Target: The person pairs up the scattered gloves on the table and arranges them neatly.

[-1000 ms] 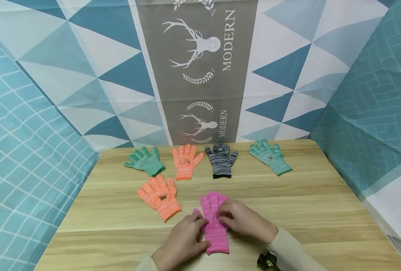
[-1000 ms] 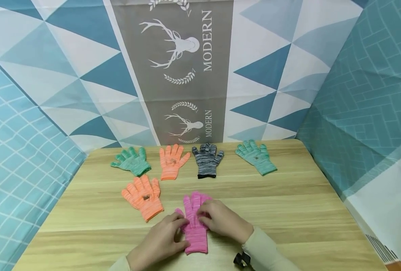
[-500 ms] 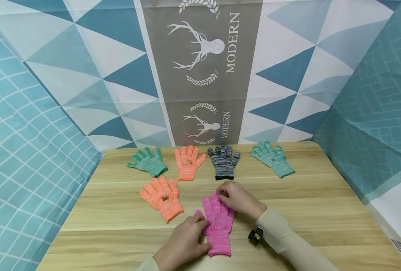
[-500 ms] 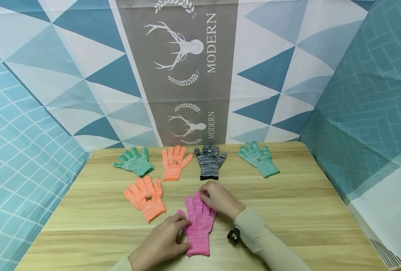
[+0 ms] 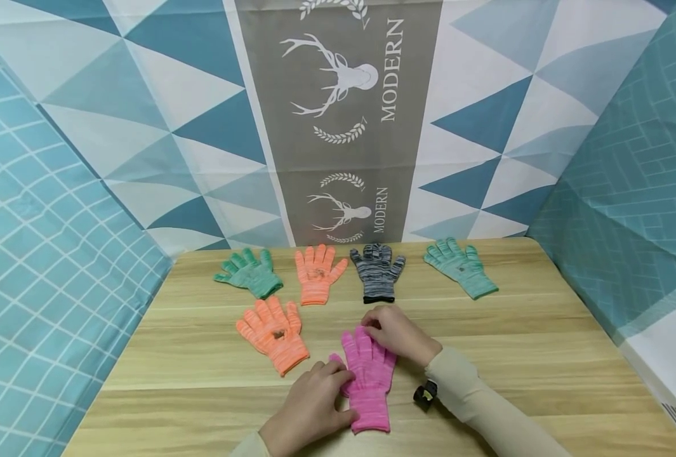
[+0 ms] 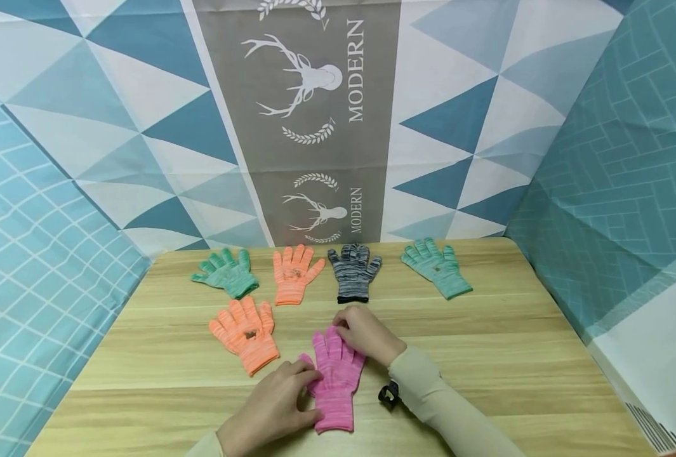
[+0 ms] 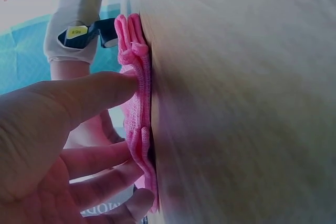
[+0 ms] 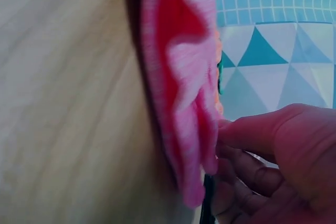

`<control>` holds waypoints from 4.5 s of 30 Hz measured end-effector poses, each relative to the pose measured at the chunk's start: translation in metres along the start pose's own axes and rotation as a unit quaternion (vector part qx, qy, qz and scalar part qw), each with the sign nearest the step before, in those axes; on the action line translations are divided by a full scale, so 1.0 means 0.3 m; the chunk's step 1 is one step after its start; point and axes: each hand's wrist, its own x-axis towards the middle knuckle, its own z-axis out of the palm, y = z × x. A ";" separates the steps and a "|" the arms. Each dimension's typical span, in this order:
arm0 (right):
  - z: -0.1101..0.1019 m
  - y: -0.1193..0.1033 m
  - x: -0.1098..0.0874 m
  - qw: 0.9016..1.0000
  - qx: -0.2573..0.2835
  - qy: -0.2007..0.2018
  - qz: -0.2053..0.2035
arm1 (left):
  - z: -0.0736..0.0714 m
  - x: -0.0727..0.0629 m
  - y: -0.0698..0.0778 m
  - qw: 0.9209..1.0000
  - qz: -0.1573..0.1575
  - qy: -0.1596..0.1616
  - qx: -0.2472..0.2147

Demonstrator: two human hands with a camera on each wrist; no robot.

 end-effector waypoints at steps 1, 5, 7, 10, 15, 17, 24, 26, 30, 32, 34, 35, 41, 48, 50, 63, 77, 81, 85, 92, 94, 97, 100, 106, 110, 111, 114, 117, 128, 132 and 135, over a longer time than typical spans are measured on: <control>-0.001 -0.003 0.004 1.000 0.000 0.003 -0.003 | -0.001 0.000 0.000 1.000 0.000 -0.001 -0.001; -0.001 -0.014 0.022 1.000 0.001 0.000 -0.004 | -0.004 0.000 0.001 1.000 -0.002 -0.004 -0.003; 0.004 -0.016 0.030 1.000 -0.001 -0.010 -0.007 | -0.005 0.000 0.002 1.000 -0.002 -0.005 -0.003; 0.012 -0.015 0.037 1.000 -0.011 -0.025 -0.008 | -0.005 0.001 0.002 1.000 0.000 -0.006 -0.004; 0.014 -0.011 0.034 0.999 -0.025 -0.013 0.018 | -0.003 0.002 0.003 1.000 0.001 -0.004 -0.003; 0.009 -0.010 0.031 0.999 -0.023 -0.003 0.035 | -0.003 0.002 0.004 1.000 0.000 -0.004 -0.001; -0.007 0.004 0.032 0.999 0.000 -0.013 0.039 | -0.006 0.000 0.006 1.000 -0.005 -0.008 -0.001; -0.019 0.006 0.028 0.999 0.007 -0.015 0.045 | -0.007 0.000 0.006 1.000 -0.007 -0.008 -0.002; -0.054 0.007 0.005 0.998 0.014 -0.031 0.056 | -0.009 0.000 0.006 1.000 -0.009 -0.011 -0.003; -0.066 0.011 -0.010 0.997 0.013 -0.050 0.054 | -0.011 0.001 0.005 1.000 -0.009 -0.012 -0.002; -0.071 0.015 -0.022 0.997 0.014 -0.067 0.047 | -0.013 0.001 0.004 1.000 -0.010 -0.014 -0.001; -0.072 0.017 -0.028 0.996 0.014 -0.072 0.042 | -0.014 0.002 0.003 1.000 -0.010 -0.014 -0.001; -0.070 0.017 -0.036 0.998 0.021 -0.060 0.019 | -0.012 0.003 0.006 1.000 -0.006 -0.006 0.001; -0.050 0.014 -0.028 0.998 -0.003 -0.052 0.019 | -0.008 0.004 0.004 1.000 0.000 -0.003 0.003; -0.047 0.015 -0.030 0.998 -0.012 -0.051 0.029 | -0.007 0.004 0.005 1.000 0.000 -0.003 0.003; -0.063 0.066 -0.063 0.998 0.014 -0.038 0.040 | -0.002 0.004 0.005 1.000 0.000 -0.005 0.004; -0.093 0.080 -0.136 0.998 0.038 -0.050 0.028 | -0.005 0.003 0.007 1.000 -0.001 -0.006 0.002; -0.085 0.078 -0.128 0.999 0.016 -0.043 0.022 | -0.005 0.003 0.006 1.000 -0.001 -0.005 0.001; -0.074 0.080 -0.125 0.999 -0.009 -0.039 0.021 | -0.002 0.003 0.005 1.000 0.000 -0.002 0.001; -0.099 0.070 -0.150 0.994 -0.004 -0.048 0.103 | -0.001 0.000 0.005 1.000 -0.006 -0.010 -0.004; -0.103 0.073 -0.155 0.993 0.003 -0.049 0.111 | -0.003 -0.002 0.004 1.000 -0.006 -0.010 -0.007; -0.104 0.075 -0.156 0.994 0.010 -0.047 0.102 | -0.005 -0.002 0.004 1.000 -0.005 -0.009 -0.008; -0.107 0.067 -0.159 0.994 0.014 -0.048 0.099 | -0.005 -0.001 0.007 1.000 -0.003 -0.011 -0.008; -0.109 0.044 -0.175 0.993 0.025 -0.042 0.107 | -0.004 -0.007 0.012 1.000 -0.009 -0.021 -0.022; -0.108 0.026 -0.192 0.995 0.023 -0.028 0.090 | -0.006 -0.011 0.013 0.999 0.003 0.001 -0.036; -0.107 0.021 -0.196 0.996 0.019 -0.022 0.083 | -0.007 -0.011 0.014 0.999 0.008 0.009 -0.036; -0.098 0.001 -0.208 0.998 0.009 -0.004 0.056 | -0.008 -0.010 0.020 0.999 0.016 0.027 -0.028; -0.086 -0.025 -0.219 1.000 -0.008 0.005 0.020 | -0.008 -0.011 0.028 0.999 0.012 0.027 -0.014; -0.051 -0.138 -0.264 0.996 -0.052 -0.037 -0.064 | -0.006 -0.022 0.039 1.000 0.001 0.021 0.012; -0.036 -0.152 -0.276 0.995 -0.056 -0.052 -0.068 | -0.006 -0.023 0.036 1.000 -0.002 0.016 0.017; -0.022 -0.152 -0.285 0.994 -0.056 -0.062 -0.066 | -0.004 -0.022 0.036 1.000 -0.002 0.013 0.028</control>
